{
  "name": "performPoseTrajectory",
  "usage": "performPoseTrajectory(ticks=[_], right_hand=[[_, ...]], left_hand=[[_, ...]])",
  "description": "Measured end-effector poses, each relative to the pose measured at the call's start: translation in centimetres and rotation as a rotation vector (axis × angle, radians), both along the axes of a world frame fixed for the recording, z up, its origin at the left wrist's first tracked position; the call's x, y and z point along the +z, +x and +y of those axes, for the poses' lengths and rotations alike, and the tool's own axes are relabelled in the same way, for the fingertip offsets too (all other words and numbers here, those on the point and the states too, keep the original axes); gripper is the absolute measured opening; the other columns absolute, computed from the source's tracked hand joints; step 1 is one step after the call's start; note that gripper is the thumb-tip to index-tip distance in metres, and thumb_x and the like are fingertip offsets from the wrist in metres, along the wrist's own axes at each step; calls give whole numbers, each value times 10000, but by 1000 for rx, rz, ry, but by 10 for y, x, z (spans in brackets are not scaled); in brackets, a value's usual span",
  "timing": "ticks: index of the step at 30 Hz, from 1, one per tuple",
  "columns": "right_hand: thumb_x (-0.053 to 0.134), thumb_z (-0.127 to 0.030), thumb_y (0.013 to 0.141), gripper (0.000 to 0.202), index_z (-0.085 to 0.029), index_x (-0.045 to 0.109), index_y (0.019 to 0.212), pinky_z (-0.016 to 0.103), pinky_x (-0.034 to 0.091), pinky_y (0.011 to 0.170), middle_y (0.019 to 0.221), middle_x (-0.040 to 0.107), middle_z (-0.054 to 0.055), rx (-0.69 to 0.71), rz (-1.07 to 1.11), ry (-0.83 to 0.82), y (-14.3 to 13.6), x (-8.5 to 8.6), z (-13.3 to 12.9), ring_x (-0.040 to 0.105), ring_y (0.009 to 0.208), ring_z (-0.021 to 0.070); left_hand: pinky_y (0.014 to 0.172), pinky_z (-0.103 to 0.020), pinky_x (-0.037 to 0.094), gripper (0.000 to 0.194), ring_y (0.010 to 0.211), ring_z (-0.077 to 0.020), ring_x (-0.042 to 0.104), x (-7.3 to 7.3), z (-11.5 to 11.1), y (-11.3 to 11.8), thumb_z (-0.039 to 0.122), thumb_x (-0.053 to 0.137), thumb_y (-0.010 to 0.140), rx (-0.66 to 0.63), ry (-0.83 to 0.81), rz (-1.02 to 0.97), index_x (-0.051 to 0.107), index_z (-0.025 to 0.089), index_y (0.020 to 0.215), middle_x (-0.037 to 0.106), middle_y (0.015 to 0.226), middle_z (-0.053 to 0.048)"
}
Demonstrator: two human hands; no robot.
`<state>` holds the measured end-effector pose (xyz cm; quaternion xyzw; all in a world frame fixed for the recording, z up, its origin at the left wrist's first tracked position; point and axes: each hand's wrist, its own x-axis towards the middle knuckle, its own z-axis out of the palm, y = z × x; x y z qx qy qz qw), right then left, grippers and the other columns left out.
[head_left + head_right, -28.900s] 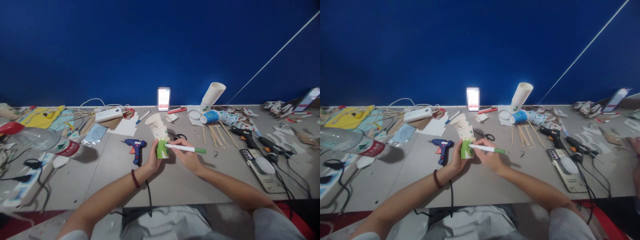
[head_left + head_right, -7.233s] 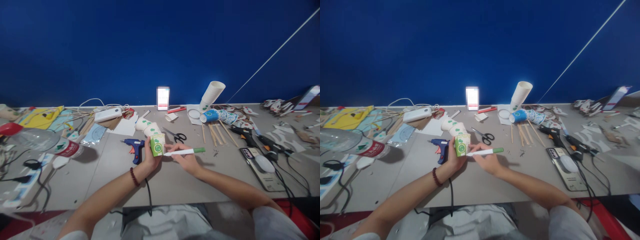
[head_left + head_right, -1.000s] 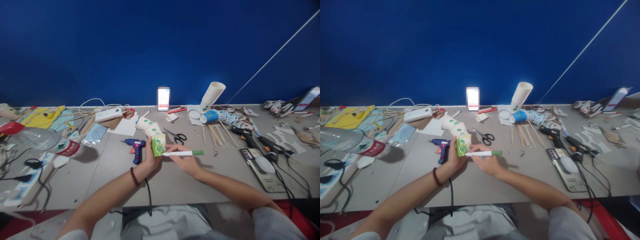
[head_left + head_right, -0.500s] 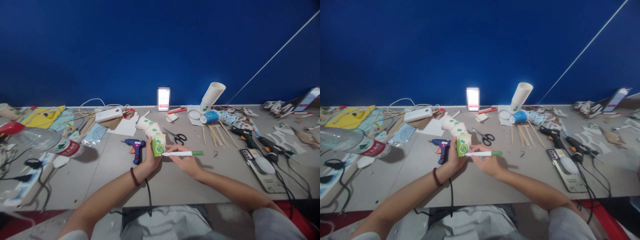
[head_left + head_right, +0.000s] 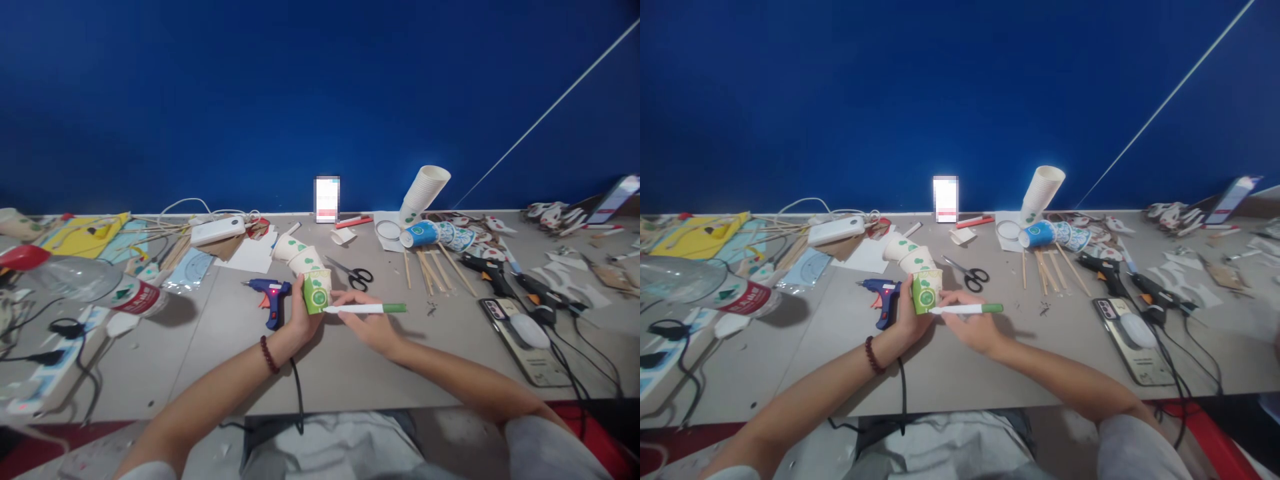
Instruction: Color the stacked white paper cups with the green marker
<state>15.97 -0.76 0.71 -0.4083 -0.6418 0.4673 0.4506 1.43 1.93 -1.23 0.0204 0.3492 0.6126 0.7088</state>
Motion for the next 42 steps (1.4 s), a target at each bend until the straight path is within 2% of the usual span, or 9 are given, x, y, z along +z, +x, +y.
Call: performPoseTrajectory(ticks=[7,13,20,25,31,35,42], right_hand=[[683,-239,796,59,-234,714,847,482,528,997,1023,789,80,-26,-31,6,0,0,1,717,1086,286],[680,-218,794,50,-245,715,816,483,510,1030,947,793,52,13,-22,-2,1,0,1,703,1126,286],[676,-240,809,65,-240,714,861,485,517,1013,1027,786,78,-23,-38,16,0,0,1,717,1083,281],[685,-248,795,27,-243,709,806,491,517,1013,913,791,59,11,-13,-4,0,1,0,710,1101,289],[687,-248,804,51,-243,712,849,480,517,1014,1041,782,74,-14,-25,0,0,2,1,711,1094,282],[679,-245,801,57,-239,700,853,477,524,995,1004,785,75,-34,-39,3,0,1,1,710,1085,285],[658,-227,801,36,-241,691,804,490,502,1019,967,785,67,11,-29,-19,1,1,0,699,1117,290]], left_hand=[[700,-298,514,396,753,-191,655,2,-1,0,478,632,782,6,-22,-2,713,143,976,735,883,-61],[762,-332,519,429,816,-226,671,1,-1,0,503,640,767,-5,-18,17,715,144,989,739,915,-78],[709,-296,504,411,760,-194,660,1,-1,0,488,638,775,-8,-12,4,711,137,978,733,900,-72],[738,-319,511,431,770,-212,665,-1,-1,0,514,635,777,-20,-3,31,710,140,977,731,877,-69],[752,-307,514,393,798,-211,676,2,-1,0,489,621,801,-15,11,13,718,152,981,741,896,-69],[714,-299,515,379,776,-201,671,3,-1,0,475,603,822,-16,-1,11,721,151,979,744,903,-66],[755,-309,521,406,815,-213,678,-2,0,0,496,626,812,-7,3,35,714,150,1004,744,930,-69]])
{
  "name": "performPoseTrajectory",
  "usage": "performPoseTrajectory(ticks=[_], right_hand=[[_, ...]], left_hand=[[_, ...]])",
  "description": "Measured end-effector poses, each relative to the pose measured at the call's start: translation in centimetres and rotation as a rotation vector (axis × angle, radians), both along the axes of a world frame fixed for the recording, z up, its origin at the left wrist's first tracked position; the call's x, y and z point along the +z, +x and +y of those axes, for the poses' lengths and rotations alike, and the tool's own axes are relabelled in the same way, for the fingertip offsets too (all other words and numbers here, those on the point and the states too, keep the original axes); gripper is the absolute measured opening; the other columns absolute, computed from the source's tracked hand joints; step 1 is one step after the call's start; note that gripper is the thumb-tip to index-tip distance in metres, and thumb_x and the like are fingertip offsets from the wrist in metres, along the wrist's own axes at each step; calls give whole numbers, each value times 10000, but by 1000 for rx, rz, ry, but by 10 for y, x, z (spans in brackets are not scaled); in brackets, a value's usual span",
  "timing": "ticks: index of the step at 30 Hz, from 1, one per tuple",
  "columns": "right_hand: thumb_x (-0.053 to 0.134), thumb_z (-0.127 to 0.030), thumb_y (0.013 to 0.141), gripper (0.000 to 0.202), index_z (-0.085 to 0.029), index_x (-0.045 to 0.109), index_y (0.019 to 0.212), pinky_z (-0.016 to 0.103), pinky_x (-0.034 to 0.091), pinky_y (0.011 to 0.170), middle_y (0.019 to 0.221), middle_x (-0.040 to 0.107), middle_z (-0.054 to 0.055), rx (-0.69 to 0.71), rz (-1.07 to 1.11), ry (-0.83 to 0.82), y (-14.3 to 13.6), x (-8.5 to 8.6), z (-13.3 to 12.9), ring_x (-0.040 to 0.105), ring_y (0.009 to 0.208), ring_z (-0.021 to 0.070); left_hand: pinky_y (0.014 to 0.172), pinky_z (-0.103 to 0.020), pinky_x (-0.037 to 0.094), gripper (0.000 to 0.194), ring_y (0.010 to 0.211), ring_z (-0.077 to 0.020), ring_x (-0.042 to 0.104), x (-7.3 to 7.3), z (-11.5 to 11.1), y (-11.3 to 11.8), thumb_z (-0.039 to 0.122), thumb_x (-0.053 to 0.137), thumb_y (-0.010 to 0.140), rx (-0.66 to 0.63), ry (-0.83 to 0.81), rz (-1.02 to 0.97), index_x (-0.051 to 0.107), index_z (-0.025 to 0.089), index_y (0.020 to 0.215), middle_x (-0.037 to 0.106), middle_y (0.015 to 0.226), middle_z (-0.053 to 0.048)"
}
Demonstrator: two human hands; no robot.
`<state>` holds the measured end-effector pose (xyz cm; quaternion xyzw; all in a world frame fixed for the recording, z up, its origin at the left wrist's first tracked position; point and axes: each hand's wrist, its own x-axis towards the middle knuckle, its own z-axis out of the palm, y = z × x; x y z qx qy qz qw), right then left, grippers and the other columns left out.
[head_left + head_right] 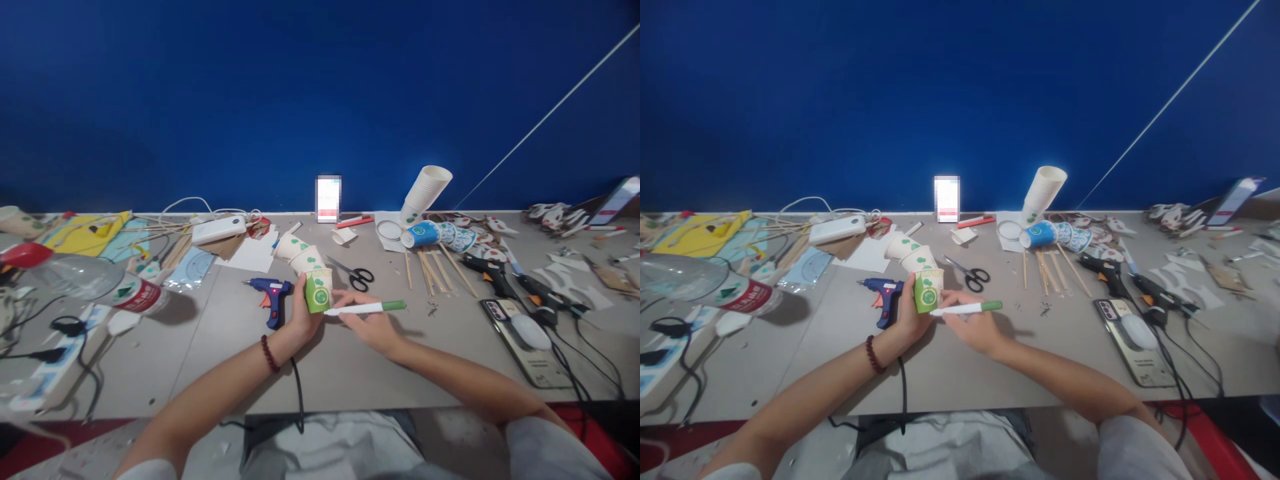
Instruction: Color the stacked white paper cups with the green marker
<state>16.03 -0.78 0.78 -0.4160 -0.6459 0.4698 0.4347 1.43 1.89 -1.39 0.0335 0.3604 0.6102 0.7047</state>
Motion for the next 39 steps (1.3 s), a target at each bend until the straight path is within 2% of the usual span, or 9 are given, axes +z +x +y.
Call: performPoseTrajectory(ticks=[5,12,16,22,29,33,39], right_hand=[[687,-270,811,58,-238,700,857,482,520,1000,1038,780,82,-33,-2,24,-1,3,1,711,1085,285],[668,-306,852,75,-235,686,871,444,569,899,996,784,78,-87,43,92,3,4,4,734,977,261],[646,-300,873,72,-238,673,897,450,557,926,1029,773,86,-113,64,137,5,4,6,723,1019,265],[631,-266,882,67,-251,674,931,461,541,975,1057,764,80,-144,78,164,4,3,11,705,1090,265],[646,-258,868,93,-254,691,949,469,527,1006,1104,765,81,-198,29,170,6,4,14,695,1127,274],[651,-254,865,83,-255,691,938,449,546,980,1090,771,74,-160,44,158,7,5,15,703,1117,268],[633,-238,873,97,-257,681,955,442,550,970,1073,769,68,-174,30,170,6,5,15,713,1090,256]], left_hand=[[745,-315,519,402,809,-216,677,5,0,0,494,638,797,-7,-1,-19,708,153,999,745,907,-65],[681,-277,501,402,734,-181,669,6,-3,0,498,636,787,-58,14,-10,707,141,956,747,878,-58],[654,-271,492,391,714,-175,663,6,-4,0,487,638,791,-84,17,-8,706,134,947,745,876,-66],[578,-272,494,337,598,-155,629,13,-5,1,456,640,796,-91,-20,-12,692,140,902,722,766,-42],[554,-270,497,320,582,-158,630,12,-7,3,454,637,800,-98,-30,20,687,147,875,714,736,-37],[580,-266,503,298,599,-156,636,13,-7,3,436,632,810,-104,-30,14,690,151,875,724,758,-40],[612,-274,519,292,621,-162,646,9,-7,3,435,625,818,-92,-21,34,698,157,869,732,778,-45]])
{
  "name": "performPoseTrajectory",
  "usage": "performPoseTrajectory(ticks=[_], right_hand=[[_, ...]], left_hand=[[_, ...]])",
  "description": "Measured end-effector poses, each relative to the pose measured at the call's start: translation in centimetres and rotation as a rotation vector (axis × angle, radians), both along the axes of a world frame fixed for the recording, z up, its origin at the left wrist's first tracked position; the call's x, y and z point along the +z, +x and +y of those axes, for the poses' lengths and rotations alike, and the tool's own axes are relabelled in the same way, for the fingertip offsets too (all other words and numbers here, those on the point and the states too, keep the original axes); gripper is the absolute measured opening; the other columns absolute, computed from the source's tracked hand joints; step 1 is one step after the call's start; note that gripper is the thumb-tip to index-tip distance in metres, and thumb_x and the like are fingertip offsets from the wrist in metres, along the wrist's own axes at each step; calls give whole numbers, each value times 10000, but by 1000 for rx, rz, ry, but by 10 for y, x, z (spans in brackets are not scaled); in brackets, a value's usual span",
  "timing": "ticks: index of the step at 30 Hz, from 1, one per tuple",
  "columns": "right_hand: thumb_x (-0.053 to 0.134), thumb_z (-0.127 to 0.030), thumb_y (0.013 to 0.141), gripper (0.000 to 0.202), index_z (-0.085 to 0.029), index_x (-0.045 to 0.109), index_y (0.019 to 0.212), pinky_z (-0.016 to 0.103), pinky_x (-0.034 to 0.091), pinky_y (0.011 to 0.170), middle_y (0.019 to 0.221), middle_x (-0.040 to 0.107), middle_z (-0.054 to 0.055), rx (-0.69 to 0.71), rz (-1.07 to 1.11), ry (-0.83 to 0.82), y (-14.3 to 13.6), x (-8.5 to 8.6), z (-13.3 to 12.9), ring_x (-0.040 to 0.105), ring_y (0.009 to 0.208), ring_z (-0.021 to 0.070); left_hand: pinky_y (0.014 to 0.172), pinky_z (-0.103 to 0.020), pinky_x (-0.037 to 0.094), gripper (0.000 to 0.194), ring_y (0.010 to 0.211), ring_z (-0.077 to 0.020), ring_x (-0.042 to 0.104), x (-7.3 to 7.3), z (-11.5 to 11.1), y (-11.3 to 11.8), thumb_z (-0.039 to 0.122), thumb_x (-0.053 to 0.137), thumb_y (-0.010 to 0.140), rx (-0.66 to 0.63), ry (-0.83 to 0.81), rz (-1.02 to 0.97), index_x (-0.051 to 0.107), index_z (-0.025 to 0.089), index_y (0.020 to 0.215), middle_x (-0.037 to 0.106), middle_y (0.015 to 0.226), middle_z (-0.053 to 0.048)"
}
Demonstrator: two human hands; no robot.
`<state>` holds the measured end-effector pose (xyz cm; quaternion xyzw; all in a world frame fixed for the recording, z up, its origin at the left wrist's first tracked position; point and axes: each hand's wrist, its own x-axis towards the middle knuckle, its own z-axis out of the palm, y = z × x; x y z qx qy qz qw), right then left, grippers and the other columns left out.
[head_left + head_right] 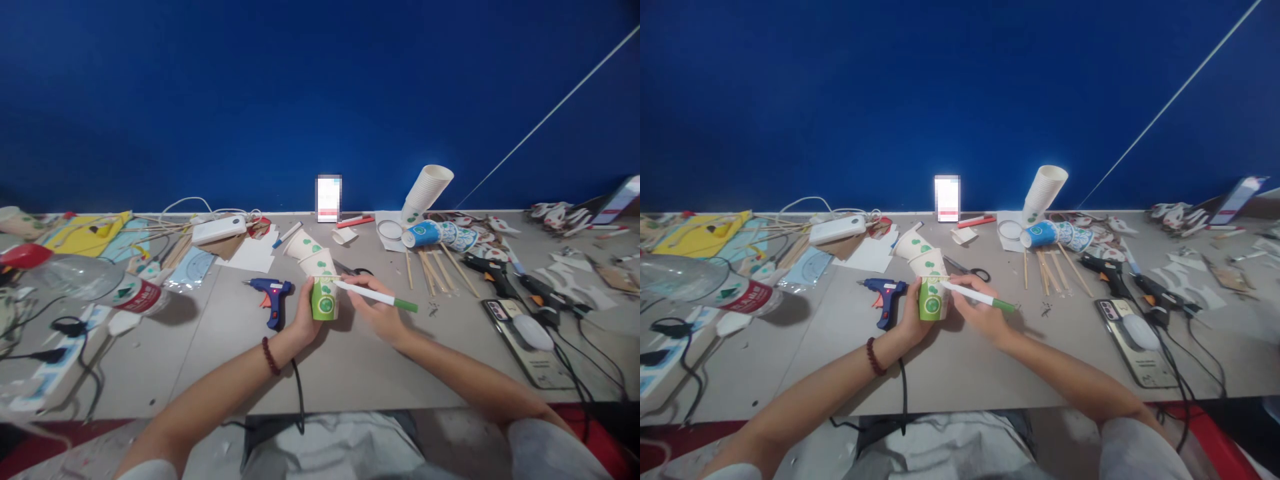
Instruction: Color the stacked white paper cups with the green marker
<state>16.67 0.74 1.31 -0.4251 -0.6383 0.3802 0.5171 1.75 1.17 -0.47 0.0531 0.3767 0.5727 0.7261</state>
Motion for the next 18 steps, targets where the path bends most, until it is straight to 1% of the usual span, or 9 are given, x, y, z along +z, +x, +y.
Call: performPoseTrajectory(ticks=[7,11,14,18], right_hand=[[631,-256,871,91,-257,679,949,436,563,941,1058,772,70,-21,-4,-16,0,3,0,723,1059,257],[647,-256,856,90,-251,683,938,440,553,962,1067,776,75,-8,9,-28,-1,1,0,718,1084,262],[667,-245,835,83,-243,688,914,454,545,974,1093,773,87,7,16,-44,0,0,0,708,1117,275],[668,-246,835,45,-248,689,874,476,535,983,996,789,75,35,26,-39,0,-1,-1,681,1171,290]], left_hand=[[598,-271,514,302,619,-161,644,-1,0,1,441,623,819,-5,12,-4,702,155,876,729,772,-43],[630,-268,517,304,633,-155,643,0,0,1,439,623,824,8,23,15,700,150,880,730,784,-44],[631,-269,514,323,643,-158,644,0,0,0,454,632,816,-8,18,9,699,145,884,732,799,-50],[631,-271,510,358,646,-159,640,-2,0,-1,477,645,805,-23,40,-6,701,144,923,734,815,-50]])
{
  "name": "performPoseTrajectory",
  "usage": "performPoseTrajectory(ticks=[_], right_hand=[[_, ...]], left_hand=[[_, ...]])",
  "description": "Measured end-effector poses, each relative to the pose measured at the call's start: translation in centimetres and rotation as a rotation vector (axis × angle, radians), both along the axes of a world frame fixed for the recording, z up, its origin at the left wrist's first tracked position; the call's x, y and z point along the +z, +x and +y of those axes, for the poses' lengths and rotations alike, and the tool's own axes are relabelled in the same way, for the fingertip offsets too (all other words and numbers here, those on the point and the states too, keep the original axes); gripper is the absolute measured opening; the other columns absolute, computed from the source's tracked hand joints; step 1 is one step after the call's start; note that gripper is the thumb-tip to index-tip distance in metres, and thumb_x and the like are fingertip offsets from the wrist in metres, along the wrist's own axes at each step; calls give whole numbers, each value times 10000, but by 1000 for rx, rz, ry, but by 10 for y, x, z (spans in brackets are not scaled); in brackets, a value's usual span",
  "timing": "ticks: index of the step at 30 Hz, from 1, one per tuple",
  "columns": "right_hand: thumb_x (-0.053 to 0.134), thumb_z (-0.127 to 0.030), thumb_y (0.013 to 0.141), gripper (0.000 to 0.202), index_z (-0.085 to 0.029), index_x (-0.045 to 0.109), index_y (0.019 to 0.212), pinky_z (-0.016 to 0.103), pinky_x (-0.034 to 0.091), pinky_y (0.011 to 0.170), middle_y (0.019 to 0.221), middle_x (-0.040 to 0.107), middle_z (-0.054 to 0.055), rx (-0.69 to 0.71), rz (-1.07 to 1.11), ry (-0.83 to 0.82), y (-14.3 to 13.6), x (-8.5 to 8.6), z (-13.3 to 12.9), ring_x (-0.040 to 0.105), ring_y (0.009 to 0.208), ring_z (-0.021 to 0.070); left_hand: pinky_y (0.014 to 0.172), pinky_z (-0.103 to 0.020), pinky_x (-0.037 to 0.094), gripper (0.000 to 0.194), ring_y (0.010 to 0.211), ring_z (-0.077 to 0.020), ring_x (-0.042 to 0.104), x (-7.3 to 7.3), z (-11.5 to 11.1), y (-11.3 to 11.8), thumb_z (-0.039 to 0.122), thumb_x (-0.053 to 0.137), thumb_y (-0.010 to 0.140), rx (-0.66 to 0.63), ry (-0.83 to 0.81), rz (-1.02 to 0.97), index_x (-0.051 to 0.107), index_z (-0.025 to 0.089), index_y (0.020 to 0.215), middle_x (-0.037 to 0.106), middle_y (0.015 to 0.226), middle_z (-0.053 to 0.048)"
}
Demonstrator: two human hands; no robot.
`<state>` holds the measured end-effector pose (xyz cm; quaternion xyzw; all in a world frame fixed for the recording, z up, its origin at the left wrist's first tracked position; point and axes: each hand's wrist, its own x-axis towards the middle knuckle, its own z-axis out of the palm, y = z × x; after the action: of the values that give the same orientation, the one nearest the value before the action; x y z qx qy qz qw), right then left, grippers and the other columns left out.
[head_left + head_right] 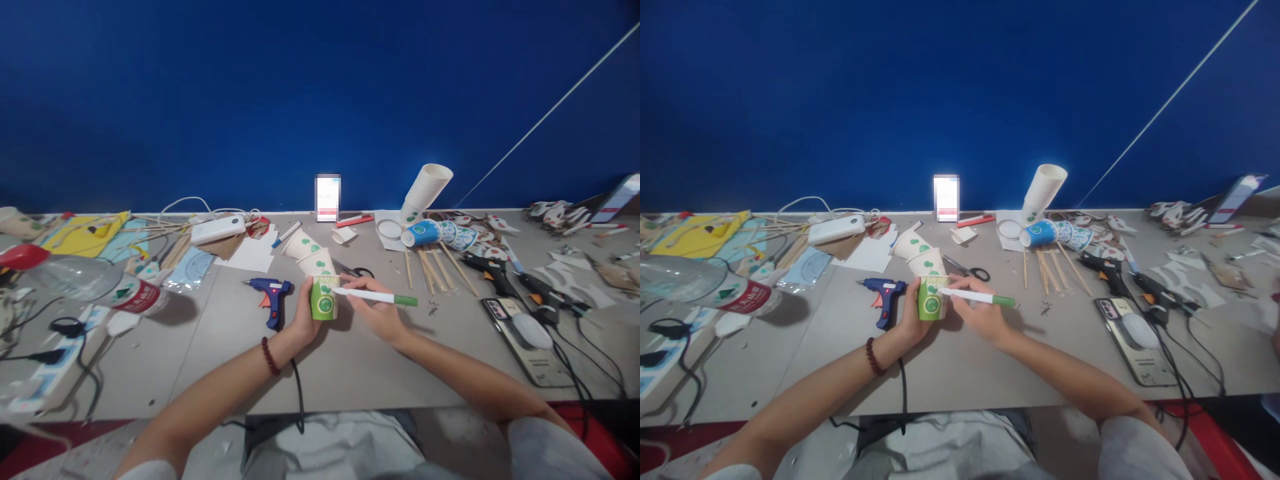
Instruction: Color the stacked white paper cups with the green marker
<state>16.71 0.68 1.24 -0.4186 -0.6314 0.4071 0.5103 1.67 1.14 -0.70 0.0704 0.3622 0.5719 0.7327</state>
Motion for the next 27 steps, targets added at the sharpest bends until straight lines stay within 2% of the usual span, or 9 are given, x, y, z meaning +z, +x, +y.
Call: performPoseTrajectory(ticks=[4,10,19,27], right_hand=[[691,-279,822,29,-252,689,833,485,536,976,984,785,72,-2,15,-13,-1,2,-1,687,1158,297],[697,-291,816,44,-250,684,804,494,529,987,950,786,72,9,16,-29,-2,3,-2,675,1178,307],[667,-253,832,55,-247,687,883,461,544,971,1071,774,70,-56,-12,3,-2,1,-2,709,1100,273],[642,-272,866,92,-254,686,944,421,567,932,1028,774,59,-81,-38,13,-1,3,-1,728,1015,248]], left_hand=[[692,-280,515,364,703,-176,659,0,-1,0,478,652,801,1,8,5,706,142,932,737,825,-53],[683,-276,504,350,729,-187,669,0,-1,1,465,658,798,23,27,13,711,147,935,745,856,-59],[662,-275,515,313,653,-162,645,1,-1,1,440,653,805,27,6,3,703,147,903,731,806,-44],[649,-271,522,324,672,-165,658,-3,0,1,450,665,795,22,41,11,708,146,899,738,828,-52]])
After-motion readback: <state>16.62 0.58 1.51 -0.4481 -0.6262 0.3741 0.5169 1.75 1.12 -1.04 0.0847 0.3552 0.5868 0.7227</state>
